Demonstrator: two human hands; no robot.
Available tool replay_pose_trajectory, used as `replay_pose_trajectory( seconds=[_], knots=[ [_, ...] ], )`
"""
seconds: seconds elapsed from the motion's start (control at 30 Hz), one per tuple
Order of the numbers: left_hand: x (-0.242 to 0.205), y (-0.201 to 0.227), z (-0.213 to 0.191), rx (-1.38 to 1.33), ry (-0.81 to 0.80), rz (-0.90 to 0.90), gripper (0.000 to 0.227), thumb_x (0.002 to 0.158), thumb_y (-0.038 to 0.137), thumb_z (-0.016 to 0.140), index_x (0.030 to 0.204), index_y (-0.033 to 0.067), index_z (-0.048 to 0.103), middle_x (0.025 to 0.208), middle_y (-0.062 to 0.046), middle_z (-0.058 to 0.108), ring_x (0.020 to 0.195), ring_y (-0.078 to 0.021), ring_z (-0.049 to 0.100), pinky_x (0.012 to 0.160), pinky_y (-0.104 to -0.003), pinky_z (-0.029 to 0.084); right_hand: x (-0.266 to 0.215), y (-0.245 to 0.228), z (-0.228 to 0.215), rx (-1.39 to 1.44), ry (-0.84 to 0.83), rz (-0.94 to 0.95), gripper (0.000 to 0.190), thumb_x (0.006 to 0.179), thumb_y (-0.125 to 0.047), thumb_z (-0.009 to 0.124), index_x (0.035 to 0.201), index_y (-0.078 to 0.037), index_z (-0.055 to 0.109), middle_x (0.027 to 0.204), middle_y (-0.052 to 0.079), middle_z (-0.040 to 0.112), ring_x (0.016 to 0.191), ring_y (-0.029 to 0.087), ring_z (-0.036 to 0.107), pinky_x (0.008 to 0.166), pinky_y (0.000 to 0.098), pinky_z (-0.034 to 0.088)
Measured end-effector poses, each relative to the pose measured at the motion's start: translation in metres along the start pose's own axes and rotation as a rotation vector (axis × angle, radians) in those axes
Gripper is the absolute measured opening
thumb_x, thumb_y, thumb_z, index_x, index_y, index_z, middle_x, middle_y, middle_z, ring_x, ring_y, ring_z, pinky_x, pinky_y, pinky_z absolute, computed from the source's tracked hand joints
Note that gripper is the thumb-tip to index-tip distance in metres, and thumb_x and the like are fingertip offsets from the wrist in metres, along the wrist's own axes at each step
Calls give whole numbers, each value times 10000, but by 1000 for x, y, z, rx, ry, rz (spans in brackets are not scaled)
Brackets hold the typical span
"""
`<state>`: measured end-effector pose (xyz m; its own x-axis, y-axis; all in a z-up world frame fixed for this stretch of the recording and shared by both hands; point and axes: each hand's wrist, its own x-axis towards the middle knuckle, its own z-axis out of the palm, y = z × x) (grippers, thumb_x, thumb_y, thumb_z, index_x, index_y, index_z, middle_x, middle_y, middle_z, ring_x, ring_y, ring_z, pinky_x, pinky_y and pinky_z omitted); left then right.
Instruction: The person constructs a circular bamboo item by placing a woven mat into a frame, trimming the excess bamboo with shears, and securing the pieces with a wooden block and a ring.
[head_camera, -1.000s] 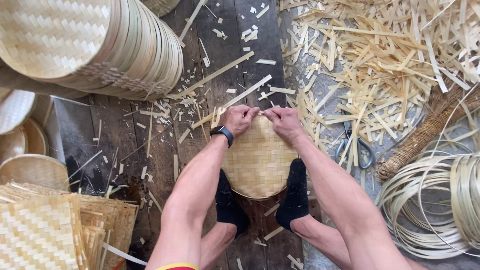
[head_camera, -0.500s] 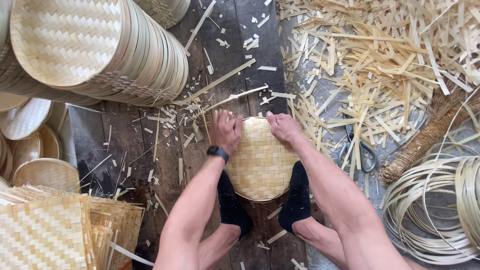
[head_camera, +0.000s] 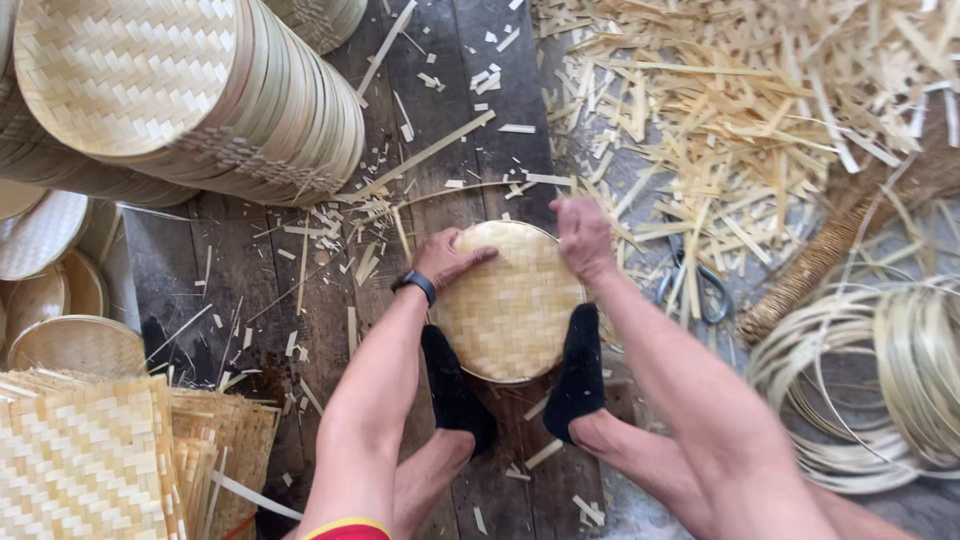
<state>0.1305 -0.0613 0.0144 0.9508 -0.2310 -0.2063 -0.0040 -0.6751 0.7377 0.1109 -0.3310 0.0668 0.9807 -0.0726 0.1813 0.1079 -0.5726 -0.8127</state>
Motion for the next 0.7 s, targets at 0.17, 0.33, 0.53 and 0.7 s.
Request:
replay_pose_trajectory(
  seconds=[0.17, 0.33, 0.53, 0.7],
  knots=[
    [-15, 73, -42, -40, -53, -152, 604, 559, 603, 955, 734, 102, 668, 735, -34, 687, 681, -159, 640, 645, -318, 564, 4, -26, -178, -627, -713, 205, 545, 1081, -445, 439, 918, -14, 731, 1010, 154, 675, 1010, 286, 659, 967, 436, 500],
    [-86, 149, -63, 168, 265, 437, 585, 688, 514, 974, 821, 114, 570, 836, -44, 611, 730, -193, 608, 637, -348, 538, -69, -24, -297, -765, -557, 385, 426, 1018, -452, 572, 975, -84, 780, 978, 174, 752, 941, 332, 719, 882, 459, 553],
    [-191, 138, -13, 354, 143, 804, 461, 690, 189, 850, 1048, 75, 584, 1054, -116, 585, 979, -286, 581, 834, -431, 475, -152, 121, -225, -472, -489, 573, 339, 919, -384, 646, 997, -84, 781, 931, 163, 776, 883, 317, 747, 879, 446, 564],
    [-242, 58, 6, 745, -101, 832, 450, 767, 168, 788, 1174, 119, 602, 1113, -85, 545, 1134, -281, 541, 1026, -432, 439, -193, 172, -154, -750, -8, 160, 737, 632, -518, 866, 1076, 47, 707, 1023, 278, 706, 957, 456, 668, 810, 540, 533]
  ],
)
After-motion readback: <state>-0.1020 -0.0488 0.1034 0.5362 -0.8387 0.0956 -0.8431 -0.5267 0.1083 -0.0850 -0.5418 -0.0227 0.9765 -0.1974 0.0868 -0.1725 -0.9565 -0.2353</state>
